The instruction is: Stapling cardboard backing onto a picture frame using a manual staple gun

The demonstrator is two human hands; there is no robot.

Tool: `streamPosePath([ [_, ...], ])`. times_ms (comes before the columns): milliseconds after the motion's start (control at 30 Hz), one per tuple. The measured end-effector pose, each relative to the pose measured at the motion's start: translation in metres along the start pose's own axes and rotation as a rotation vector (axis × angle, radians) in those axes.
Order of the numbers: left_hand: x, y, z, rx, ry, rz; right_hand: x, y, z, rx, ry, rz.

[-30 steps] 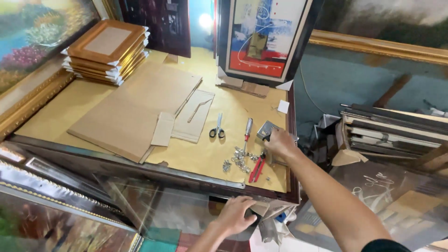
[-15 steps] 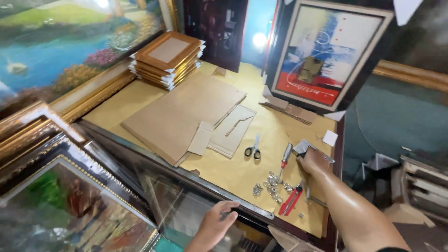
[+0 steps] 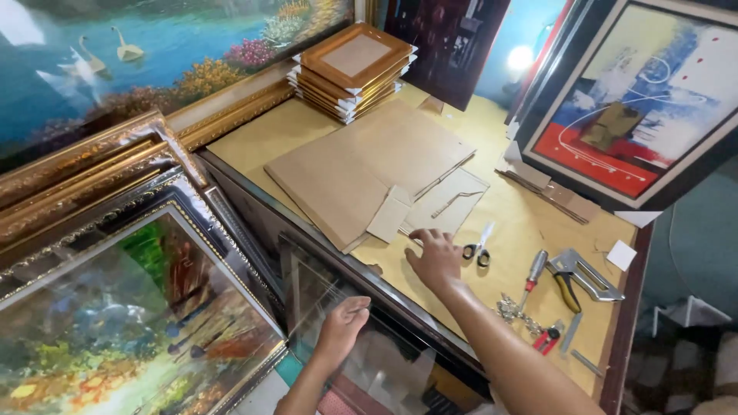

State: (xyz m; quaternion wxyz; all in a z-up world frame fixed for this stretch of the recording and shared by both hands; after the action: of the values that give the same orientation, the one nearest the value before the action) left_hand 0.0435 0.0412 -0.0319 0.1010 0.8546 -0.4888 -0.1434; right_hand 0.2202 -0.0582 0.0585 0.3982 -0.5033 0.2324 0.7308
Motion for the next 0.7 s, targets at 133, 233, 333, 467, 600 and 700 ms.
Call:
streamPosePath([
  [133,-0.040,-0.041,0.005,0.078,0.131,-0.046,0.023,-0.035,0.039,-0.001,0.041,0.032],
  [233,-0.076,-0.065,0.000,0.002,0.031,0.060,0.031,-0.052,0.064,0.105,0.130,0.269],
  [333,-0.116,-0.101,0.018,0.113,0.097,0.108,0.045,-0.058,0.066,0.099,0.231,0.278],
  [467,-0.174,-0.105,-0.016,-0.048,-0.092,0.164,0.047,-0.056,0.062,-0.066,0.321,-0.127],
  [600,-0.210,-0.103,-0.061,-0.200,-0.191,0.177,0.028,-0.023,0.073,0.132,0.202,-0.729],
  [700,-0.222,-0.125,-0.051,-0.104,-0.025,0.233,0.049,-0.001,0.096,0.104,-0.060,-0.839],
])
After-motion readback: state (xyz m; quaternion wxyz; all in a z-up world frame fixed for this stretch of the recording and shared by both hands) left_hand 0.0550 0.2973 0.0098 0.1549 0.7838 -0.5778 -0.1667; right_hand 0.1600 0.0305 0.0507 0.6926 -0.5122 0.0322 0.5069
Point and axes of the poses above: each hand's wrist, its own y-axis away from the middle knuckle, its own x-axis out of the palm, z = x × y, the point moved 5 cm from there along -y, towards the middle knuckle, and after that the axes turned 3 degrees about -x, right-handed, at the moved point
